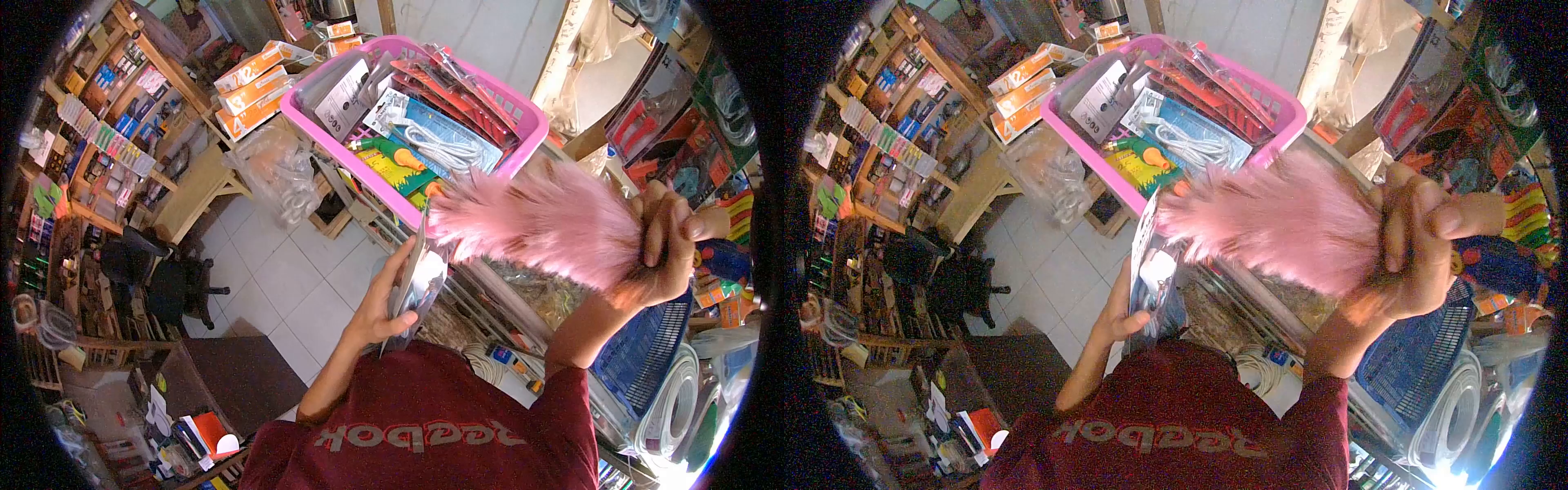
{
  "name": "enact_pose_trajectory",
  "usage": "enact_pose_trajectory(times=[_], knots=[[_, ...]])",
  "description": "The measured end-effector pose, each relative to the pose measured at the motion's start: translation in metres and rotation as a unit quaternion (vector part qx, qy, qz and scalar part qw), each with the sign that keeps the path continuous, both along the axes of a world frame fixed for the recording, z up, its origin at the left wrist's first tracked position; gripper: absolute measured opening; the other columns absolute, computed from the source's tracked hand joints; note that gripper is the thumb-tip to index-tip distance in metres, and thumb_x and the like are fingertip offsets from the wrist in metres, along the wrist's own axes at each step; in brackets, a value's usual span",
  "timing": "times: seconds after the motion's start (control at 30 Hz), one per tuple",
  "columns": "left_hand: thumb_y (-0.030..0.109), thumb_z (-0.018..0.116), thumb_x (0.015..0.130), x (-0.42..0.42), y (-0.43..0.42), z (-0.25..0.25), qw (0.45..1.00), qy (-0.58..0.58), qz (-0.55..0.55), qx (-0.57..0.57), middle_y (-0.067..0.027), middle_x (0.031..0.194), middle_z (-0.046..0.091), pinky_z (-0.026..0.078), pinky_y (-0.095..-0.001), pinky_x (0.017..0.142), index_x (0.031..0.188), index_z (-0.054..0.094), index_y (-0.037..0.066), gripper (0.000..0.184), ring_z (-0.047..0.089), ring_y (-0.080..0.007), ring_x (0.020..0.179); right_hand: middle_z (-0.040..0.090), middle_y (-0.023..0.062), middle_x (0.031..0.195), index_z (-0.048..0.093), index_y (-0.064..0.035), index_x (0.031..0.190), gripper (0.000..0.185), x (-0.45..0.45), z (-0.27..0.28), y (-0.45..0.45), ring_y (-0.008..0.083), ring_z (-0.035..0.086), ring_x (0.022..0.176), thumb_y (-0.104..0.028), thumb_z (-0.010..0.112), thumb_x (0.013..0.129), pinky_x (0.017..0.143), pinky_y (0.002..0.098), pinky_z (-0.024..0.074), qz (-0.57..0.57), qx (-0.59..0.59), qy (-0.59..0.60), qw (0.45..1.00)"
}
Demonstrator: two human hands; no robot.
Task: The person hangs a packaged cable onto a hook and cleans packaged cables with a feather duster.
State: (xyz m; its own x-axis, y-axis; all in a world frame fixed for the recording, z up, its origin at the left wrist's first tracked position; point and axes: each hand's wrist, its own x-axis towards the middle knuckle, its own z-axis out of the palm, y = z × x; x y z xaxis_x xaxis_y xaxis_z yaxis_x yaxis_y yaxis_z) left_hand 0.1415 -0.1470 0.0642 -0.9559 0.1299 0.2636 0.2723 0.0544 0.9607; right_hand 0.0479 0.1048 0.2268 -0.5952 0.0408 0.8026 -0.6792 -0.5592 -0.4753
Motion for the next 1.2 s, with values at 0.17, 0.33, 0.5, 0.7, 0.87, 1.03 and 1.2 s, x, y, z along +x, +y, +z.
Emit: enact_pose_trajectory(times=[0.17,0.33,0.5,0.7,0.87,1.03,1.2], knots=[[0.05,0.062,0.067,0.002,0.002,0.001,0.999,-0.021,-0.004,0.034,-0.0199,0.135,0.034,0.026,-0.0407,0.103,0.141,0.016,-0.001,0.101,0.036,-0.0295,0.124,0.031,-0.007,0.044,0.042,-0.0186,0.08,0.021,-0.006,0.005,0.01,0.0059,0.021,0.039,0.002,0.046,0.084,0.043,0.0212,0.0219,0.12,-0.033,0.05,0.991],[0.055,0.06,0.069,0.0,-0.005,-0.016,0.999,-0.006,-0.036,0.009,-0.0195,0.142,0.024,0.018,-0.0403,0.108,0.141,0.015,-0.003,0.103,0.024,-0.0288,0.133,0.034,-0.0059,0.046,0.041,-0.015,0.08,0.018,-0.015,0.008,0.02,0.0055,0.027,0.047,0.003,0.04,0.083,0.044,0.0216,0.0233,0.183,-0.113,-0.034,0.976],[0.053,0.061,0.069,0.007,-0.004,-0.015,0.995,-0.079,-0.041,0.046,-0.0188,0.143,0.023,0.017,-0.0398,0.108,0.141,0.015,-0.002,0.102,0.022,-0.0291,0.133,0.03,-0.0053,0.046,0.041,-0.0157,0.081,0.017,-0.016,0.011,0.006,0.0067,0.022,0.047,0.0,0.039,0.087,0.045,0.0227,0.0237,0.144,-0.098,-0.062,0.983],[0.051,0.062,0.069,0.004,0.001,0.003,0.996,-0.05,-0.031,0.074,-0.0188,0.143,0.023,0.017,-0.0397,0.108,0.142,0.014,0.0,0.101,0.023,-0.0292,0.133,0.031,-0.0043,0.05,0.045,-0.017,0.086,0.017,-0.021,0.009,0.015,0.0084,0.026,0.049,-0.001,0.039,0.087,0.048,0.0232,0.027,0.076,-0.079,-0.054,0.993],[0.05,0.062,0.069,0.004,0.002,0.006,0.995,-0.051,-0.036,0.08,-0.0185,0.143,0.021,0.015,-0.0396,0.108,0.141,0.013,-0.001,0.101,0.021,-0.0291,0.134,0.041,-0.003,0.064,0.052,-0.0153,0.092,0.025,-0.025,0.014,0.021,0.0099,0.039,0.06,0.007,0.048,0.081,0.065,0.0203,0.0353,-0.085,-0.174,-0.079,0.978],[0.05,0.061,0.068,0.005,0.001,0.0,0.995,-0.056,-0.03,0.076,-0.0187,0.143,0.021,0.014,-0.0398,0.108,0.141,0.013,-0.001,0.102,0.02,-0.0294,0.134,0.055,0.0042,0.084,0.054,-0.0056,0.097,0.031,-0.018,0.01,0.012,0.0137,0.05,0.071,0.006,0.064,0.07,0.071,0.0227,0.0396,-0.351,0.131,0.045,0.926],[0.05,0.061,0.068,0.004,0.001,-0.001,0.995,-0.047,-0.033,0.083,-0.019,0.143,0.022,0.014,-0.0411,0.108,0.141,0.013,-0.001,0.102,0.021,-0.0301,0.134,0.053,0.0099,0.077,0.047,-0.0041,0.106,0.039,-0.019,0.009,0.017,0.0154,0.048,0.064,0.001,0.064,0.072,0.057,0.0238,0.0379,-0.268,0.199,0.175,0.926]])
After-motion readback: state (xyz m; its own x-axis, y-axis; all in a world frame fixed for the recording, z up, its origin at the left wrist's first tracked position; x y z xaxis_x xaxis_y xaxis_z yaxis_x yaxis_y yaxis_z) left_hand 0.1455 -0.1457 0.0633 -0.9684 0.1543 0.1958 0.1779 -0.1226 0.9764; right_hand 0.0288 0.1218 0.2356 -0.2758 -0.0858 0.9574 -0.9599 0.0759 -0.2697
